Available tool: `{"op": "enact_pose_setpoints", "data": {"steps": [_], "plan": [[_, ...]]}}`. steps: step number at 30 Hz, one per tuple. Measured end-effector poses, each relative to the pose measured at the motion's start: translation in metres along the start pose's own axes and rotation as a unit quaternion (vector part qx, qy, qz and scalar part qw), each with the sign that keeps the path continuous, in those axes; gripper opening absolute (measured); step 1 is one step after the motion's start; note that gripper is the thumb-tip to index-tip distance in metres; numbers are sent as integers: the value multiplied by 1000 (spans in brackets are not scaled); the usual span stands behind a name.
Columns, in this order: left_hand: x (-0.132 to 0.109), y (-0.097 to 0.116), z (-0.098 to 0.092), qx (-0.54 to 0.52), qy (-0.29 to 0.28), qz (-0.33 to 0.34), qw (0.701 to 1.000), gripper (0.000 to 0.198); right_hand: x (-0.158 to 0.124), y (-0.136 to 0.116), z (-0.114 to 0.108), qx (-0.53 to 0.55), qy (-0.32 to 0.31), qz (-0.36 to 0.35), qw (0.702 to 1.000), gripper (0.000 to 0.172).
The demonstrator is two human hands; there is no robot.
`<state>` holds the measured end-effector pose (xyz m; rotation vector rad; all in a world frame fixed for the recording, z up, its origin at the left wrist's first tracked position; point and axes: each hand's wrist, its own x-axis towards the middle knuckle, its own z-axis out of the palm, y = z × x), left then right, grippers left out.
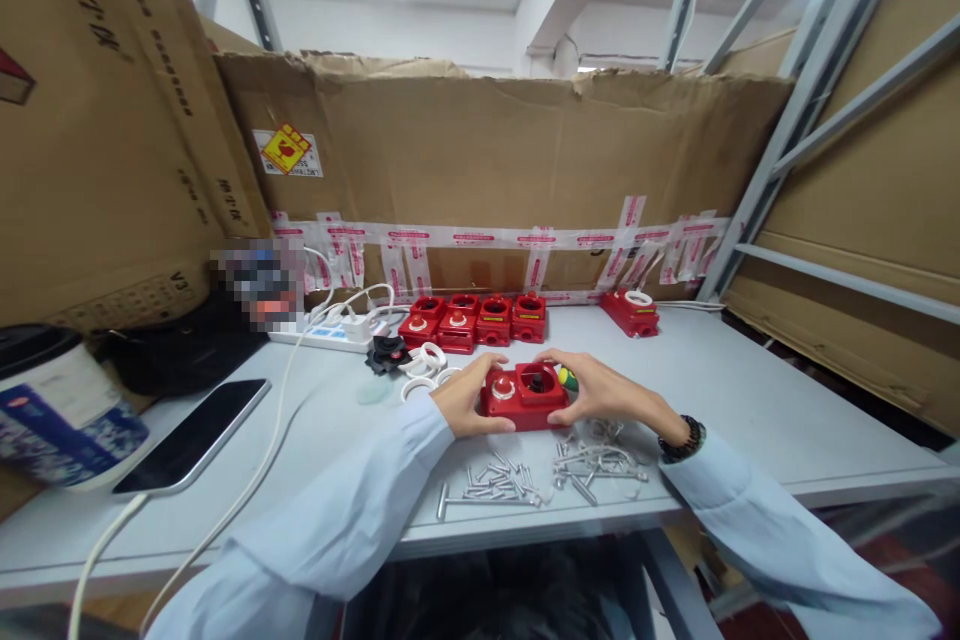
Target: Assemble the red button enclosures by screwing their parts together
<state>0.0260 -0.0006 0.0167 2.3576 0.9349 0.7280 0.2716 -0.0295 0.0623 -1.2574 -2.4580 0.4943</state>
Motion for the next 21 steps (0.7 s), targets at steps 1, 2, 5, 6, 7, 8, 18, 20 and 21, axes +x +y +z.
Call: {"op": "enact_pose_setpoints", "data": {"steps": [1, 2, 5, 6, 7, 8, 18, 20, 21], "plan": [[0, -1, -2, 0, 4, 3, 1000, 81, -1, 1, -1, -16, 4, 8, 1000, 67], [0, -2, -4, 2, 7, 5, 1000, 82, -2, 2, -2, -35, 8, 18, 999, 67], [1, -6, -9, 19, 7, 10, 1000, 79, -9, 14, -10, -98, 23, 67, 993, 67], [1, -7, -9, 28, 9, 11, 1000, 78, -11, 19, -13, -118, 29, 90, 988, 66], [1, -9, -9, 39, 13, 10, 999, 77, -14, 26, -16, -137, 37, 120, 983, 65], [1, -9, -9, 50, 17, 9, 999, 76, -15, 32, -19, -157, 50, 155, 974, 64], [-1, 2, -9, 128, -40, -6, 991, 67, 36, 68, -19, -280, 168, 347, 879, 62], [0, 4, -11, 129, -52, -6, 990, 67, 53, 69, -14, -272, 166, 336, 886, 61], [0, 4, -11, 129, -54, -6, 990, 67, 60, 70, -12, -266, 163, 330, 891, 59]]}}
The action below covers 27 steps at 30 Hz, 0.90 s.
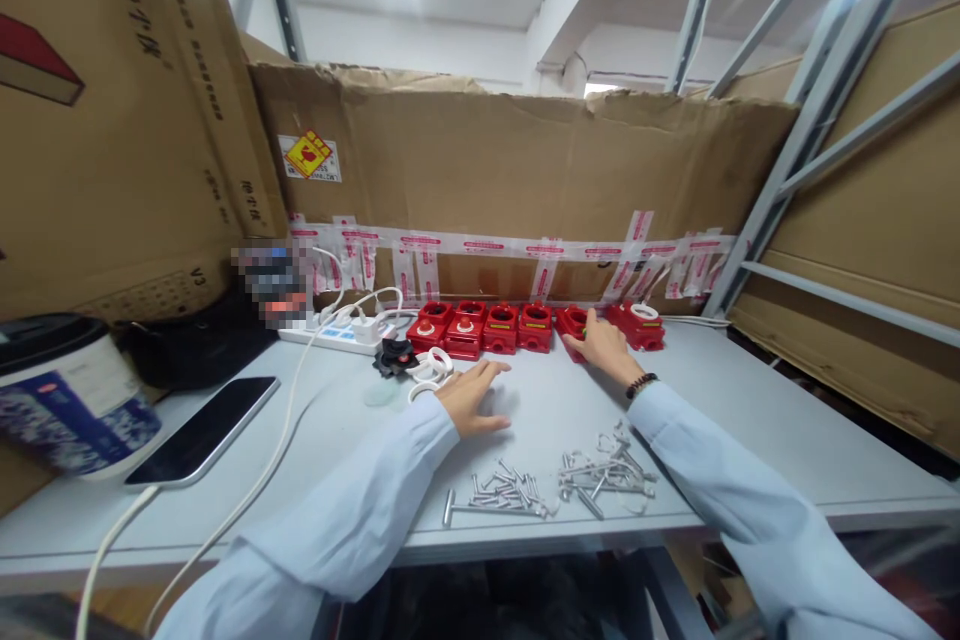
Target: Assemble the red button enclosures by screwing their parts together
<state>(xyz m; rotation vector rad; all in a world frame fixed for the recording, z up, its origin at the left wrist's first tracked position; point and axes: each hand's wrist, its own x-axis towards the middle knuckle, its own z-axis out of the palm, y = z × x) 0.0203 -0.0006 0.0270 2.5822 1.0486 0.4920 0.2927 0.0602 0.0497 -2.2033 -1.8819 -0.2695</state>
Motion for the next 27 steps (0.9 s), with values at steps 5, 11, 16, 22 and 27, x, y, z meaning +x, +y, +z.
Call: {"op": "enact_pose_setpoints", "data": {"steps": [5, 11, 16, 22, 27], "plan": [[0, 0, 2, 8, 5, -7, 1000, 68, 12, -13, 8, 37, -27, -32, 998, 55], [-1, 1, 3, 8, 3, -8, 1000, 67, 14, 2, 0, 83, -37, -39, 995, 68], [0, -1, 2, 10, 19, 1, 1000, 66, 27, 47, -9, 24, 84, 94, 992, 66], [0, -3, 4, 26, 23, 4, 999, 65, 37, 107, 3, 22, 18, 191, 981, 76], [0, -3, 4, 37, 20, -2, 999, 65, 25, 127, 8, 36, -16, 162, 986, 69]]}}
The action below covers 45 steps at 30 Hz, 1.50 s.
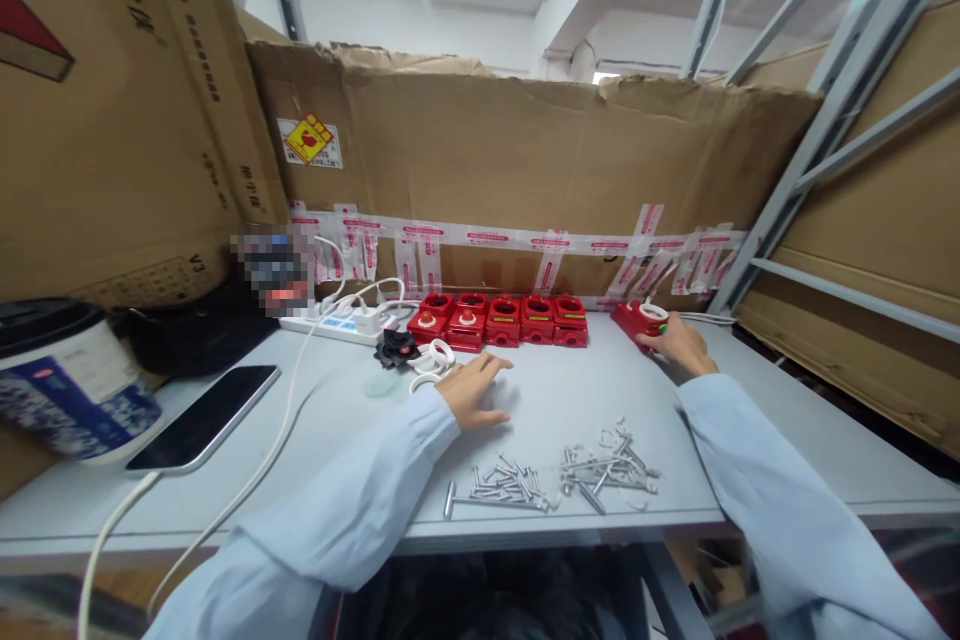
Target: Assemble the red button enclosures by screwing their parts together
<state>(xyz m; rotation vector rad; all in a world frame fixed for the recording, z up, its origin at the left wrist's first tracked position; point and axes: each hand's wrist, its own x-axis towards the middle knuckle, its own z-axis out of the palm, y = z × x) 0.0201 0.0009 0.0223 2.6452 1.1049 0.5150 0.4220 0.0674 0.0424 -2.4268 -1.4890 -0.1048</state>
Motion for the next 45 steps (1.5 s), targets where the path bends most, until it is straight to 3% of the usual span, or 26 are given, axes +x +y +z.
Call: {"op": "enact_pose_setpoints", "data": {"steps": [7, 11, 15, 19, 24, 27, 30, 34, 37, 40, 42, 45], "plan": [[1, 4, -3, 18, -26, 7, 999, 64, -41, 27, -18, -55, -83, -123, 987, 66], [1, 4, -2, 15, -17, 12, 1000, 61, -69, 19, -25, -26, -111, -194, 974, 64], [1, 2, -3, 9, -13, 18, 1000, 60, -88, -13, -32, 40, -142, -277, 949, 58], [3, -2, -5, 7, -15, 26, 1000, 61, -98, -61, -32, 102, -201, -372, 900, 60], [5, -9, -4, -15, 57, 33, 998, 82, -119, -120, -19, 143, -223, -482, 835, 73], [6, -15, -3, -53, 48, 36, 997, 97, -131, -138, -16, 160, -227, -528, 802, 80], [6, -20, -3, -95, 10, 20, 995, 98, -134, -138, -22, 201, -214, -526, 798, 82], [6, -21, -4, -121, 10, 31, 992, 81, -126, -127, -30, 239, -201, -476, 822, 40], [7, -17, -8, -140, 28, 51, 988, 76, -122, -121, -28, 222, -263, -465, 816, 28], [7, -14, -13, -155, 63, 65, 984, 74, -121, -120, -24, 224, -334, -464, 789, 23], [6, -12, -16, -159, 81, 71, 981, 73, -122, -119, -25, 237, -359, -460, 777, 21], [6, -9, -18, -159, 102, 74, 979, 71, -124, -119, -31, 241, -372, -440, 781, 22]]}}
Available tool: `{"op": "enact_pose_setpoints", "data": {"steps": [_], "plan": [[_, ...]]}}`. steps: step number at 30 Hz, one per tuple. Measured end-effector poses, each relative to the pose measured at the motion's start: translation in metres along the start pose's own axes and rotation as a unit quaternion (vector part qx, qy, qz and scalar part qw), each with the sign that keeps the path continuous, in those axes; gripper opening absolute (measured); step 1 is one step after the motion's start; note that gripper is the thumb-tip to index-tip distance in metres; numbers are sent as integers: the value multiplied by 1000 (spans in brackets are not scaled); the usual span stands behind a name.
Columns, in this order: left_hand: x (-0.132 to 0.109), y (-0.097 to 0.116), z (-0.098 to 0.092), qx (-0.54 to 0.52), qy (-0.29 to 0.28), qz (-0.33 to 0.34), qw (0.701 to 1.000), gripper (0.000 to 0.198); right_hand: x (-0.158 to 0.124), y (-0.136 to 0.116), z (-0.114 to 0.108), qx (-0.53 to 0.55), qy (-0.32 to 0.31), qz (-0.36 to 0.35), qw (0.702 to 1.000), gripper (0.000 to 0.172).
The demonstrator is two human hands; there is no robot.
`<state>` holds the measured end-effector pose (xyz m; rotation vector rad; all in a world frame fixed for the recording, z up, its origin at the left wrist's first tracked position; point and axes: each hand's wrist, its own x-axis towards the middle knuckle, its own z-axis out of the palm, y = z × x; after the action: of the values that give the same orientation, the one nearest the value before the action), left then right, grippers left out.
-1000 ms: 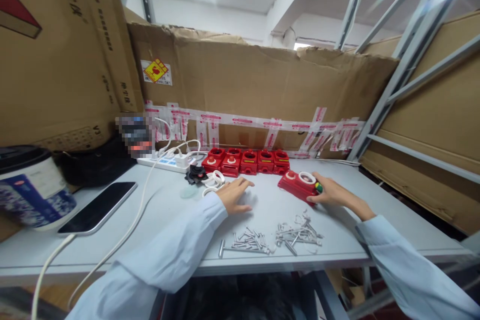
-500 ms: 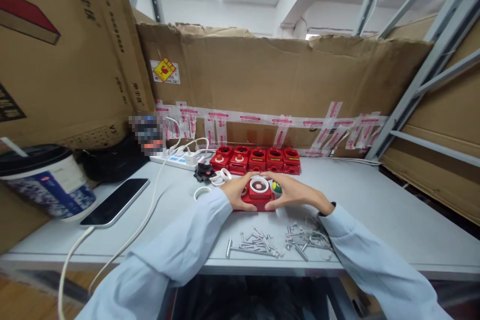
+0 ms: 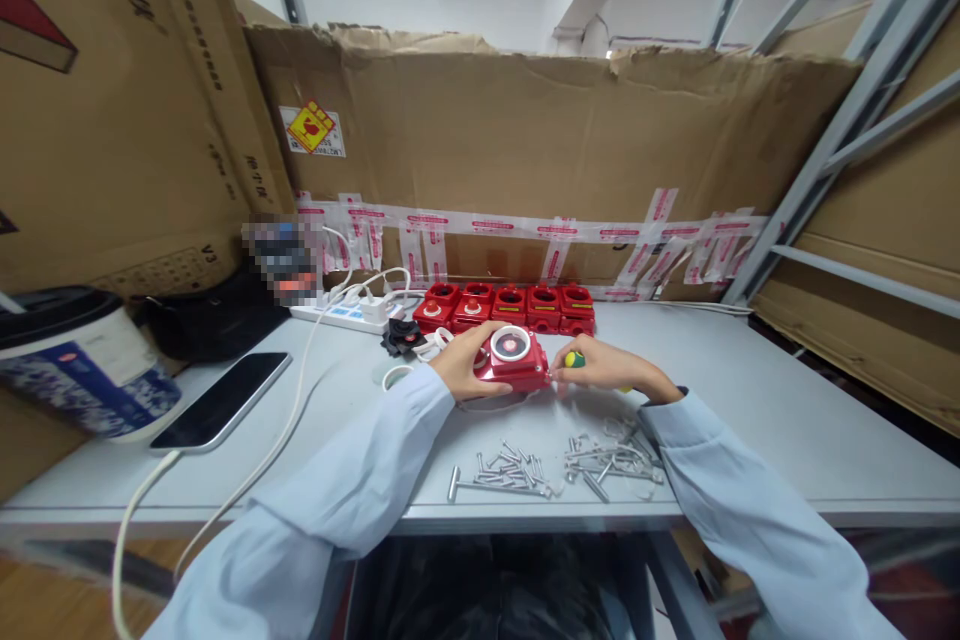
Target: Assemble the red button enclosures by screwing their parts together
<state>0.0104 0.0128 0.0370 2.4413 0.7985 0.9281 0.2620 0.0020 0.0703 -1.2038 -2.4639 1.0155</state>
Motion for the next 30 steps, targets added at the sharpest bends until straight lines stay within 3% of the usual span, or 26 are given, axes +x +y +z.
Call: {"op": "enact_pose_setpoints", "data": {"steps": [6, 13, 17, 20, 26, 30], "plan": [[0, 6, 7, 52, 36, 6, 998, 74, -2, -2, -1, -5, 12, 6, 1000, 25], [-1, 8, 16, 77, 42, -22, 996, 78, 2, 8, -2, -14, 48, -18, 999, 10], [-1, 6, 8, 38, 41, -25, 998, 74, 0, 6, -3, -3, 72, -12, 997, 7], [0, 4, -3, 49, 76, -27, 996, 71, -3, -1, 1, -41, 84, -29, 995, 11], [-1, 4, -19, 77, 168, -56, 981, 71, 5, -15, 30, -181, 85, -79, 977, 11], [-1, 6, -21, 96, 179, -58, 977, 68, 16, -14, 42, -235, 109, -65, 964, 14]]}}
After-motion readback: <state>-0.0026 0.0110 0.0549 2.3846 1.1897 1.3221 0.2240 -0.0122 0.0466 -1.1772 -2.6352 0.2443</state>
